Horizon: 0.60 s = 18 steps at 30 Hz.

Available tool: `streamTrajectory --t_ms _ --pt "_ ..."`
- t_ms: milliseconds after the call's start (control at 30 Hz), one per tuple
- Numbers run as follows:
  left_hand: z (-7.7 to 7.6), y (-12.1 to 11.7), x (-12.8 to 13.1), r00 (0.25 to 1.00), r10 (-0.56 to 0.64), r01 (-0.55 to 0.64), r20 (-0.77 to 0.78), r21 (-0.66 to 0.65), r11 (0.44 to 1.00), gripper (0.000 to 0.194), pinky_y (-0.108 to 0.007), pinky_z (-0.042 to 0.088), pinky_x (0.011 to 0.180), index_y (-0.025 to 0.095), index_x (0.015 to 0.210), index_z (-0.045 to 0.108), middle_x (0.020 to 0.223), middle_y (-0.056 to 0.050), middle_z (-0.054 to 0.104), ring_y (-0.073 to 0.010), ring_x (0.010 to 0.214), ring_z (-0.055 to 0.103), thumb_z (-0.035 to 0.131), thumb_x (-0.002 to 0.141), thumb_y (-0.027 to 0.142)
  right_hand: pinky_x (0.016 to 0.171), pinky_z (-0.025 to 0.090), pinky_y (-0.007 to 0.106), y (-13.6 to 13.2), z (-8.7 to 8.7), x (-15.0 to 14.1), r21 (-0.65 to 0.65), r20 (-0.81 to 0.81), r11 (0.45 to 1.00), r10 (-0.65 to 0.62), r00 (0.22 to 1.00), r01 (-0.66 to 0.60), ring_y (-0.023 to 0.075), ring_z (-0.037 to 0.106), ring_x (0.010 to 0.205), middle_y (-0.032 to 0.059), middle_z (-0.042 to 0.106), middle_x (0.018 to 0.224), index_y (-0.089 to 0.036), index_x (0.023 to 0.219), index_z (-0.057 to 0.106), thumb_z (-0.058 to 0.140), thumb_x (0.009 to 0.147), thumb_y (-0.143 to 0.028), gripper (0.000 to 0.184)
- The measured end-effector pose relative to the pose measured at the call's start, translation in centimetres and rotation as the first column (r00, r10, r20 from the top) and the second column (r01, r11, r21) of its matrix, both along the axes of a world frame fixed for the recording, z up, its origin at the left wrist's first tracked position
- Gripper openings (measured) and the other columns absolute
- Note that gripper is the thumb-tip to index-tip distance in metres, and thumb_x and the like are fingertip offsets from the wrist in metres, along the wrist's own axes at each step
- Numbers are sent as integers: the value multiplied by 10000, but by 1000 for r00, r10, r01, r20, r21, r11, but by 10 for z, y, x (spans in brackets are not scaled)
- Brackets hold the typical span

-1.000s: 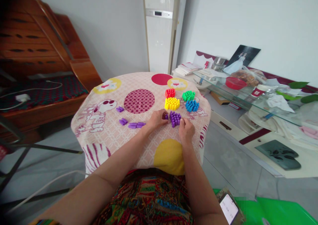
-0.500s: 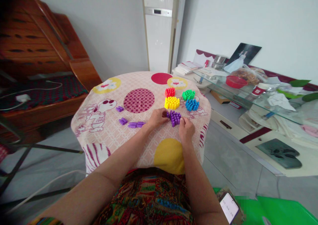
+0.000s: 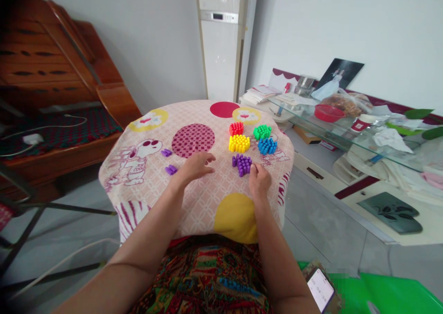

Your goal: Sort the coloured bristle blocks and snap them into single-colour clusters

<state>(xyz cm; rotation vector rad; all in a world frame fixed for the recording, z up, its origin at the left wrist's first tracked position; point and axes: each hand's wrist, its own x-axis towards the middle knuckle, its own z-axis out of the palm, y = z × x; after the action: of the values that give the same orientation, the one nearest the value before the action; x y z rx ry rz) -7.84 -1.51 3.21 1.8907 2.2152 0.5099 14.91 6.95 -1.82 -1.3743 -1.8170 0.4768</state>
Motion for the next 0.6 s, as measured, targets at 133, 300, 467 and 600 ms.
streamTrajectory --t_ms 133,300,467,600 --pt "12 -29 -30 995 -66 56 -68 -134 989 345 -297 472 809 198 1004 716 1007 -51 723 -225 932 655 759 663 163 652 361 294 0 0 -1 5 4 1000 -5 1000 5 195 546 657 71 673 683 -150 888 751 425 887 -382 400" --pt "12 -30 -30 998 -20 15 -58 -82 997 223 -293 474 780 173 886 715 925 -56 726 -219 884 665 692 679 93 662 373 295 0 -1 -1 -1 -5 1000 -6 1000 6 202 554 676 72 678 690 -153 923 752 421 892 -393 410" --pt "1 0 6 964 -71 38 258 129 991 177 -265 498 722 149 912 687 873 -49 721 -162 770 662 697 736 164 652 376 293 0 0 0 -12 -9 1000 -1 1000 0 205 554 670 79 679 694 -144 930 751 419 884 -397 419" --pt "-17 15 46 928 -110 19 356 249 968 162 -249 498 696 150 884 663 845 -32 707 -139 729 637 691 726 162 647 363 299 -1 1 0 7 1 1000 1 1000 -1 204 549 656 91 687 709 -136 910 753 419 877 -392 422"
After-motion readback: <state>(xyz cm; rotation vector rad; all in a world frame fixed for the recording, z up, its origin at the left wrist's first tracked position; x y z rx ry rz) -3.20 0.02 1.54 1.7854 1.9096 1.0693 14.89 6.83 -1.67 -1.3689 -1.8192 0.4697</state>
